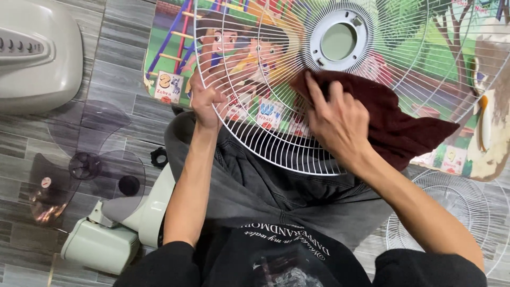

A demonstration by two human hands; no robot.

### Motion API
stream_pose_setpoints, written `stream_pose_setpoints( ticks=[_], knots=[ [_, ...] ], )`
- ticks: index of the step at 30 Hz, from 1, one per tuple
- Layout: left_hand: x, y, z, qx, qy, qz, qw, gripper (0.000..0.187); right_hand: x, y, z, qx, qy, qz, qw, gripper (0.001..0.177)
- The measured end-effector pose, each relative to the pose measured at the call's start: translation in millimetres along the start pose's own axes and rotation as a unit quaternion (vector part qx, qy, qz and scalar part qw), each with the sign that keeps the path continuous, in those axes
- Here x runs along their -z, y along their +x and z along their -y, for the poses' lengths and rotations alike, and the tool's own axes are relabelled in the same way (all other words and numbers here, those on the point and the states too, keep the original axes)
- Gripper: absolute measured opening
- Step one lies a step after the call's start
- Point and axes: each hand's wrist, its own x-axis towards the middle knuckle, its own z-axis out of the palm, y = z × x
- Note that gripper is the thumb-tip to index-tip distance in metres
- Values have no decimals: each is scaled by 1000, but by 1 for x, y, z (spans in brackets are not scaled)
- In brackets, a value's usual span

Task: Cleaning a fan grill using a toothbrush to scrub the wires and a cloth to wipe it down.

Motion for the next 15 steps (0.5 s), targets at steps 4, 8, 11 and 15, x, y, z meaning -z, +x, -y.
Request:
stream_pose_setpoints(
  ticks=[4,8,11,15],
  knots=[
    [16,2,7,11,2,17,1000,79,6,-15,-7,-19,24,24,999,65],
    [17,4,8,8,7,27,1000,81,-9,14,2,-40,36,-5,999,59],
    [20,0,7,0,0,32,999,86,-16,38,5,-57,56,-18,997,64],
    [6,-14,1,-7,129,13,992,89,-14,40,2,-34,15,33,999,74]
  ],
)
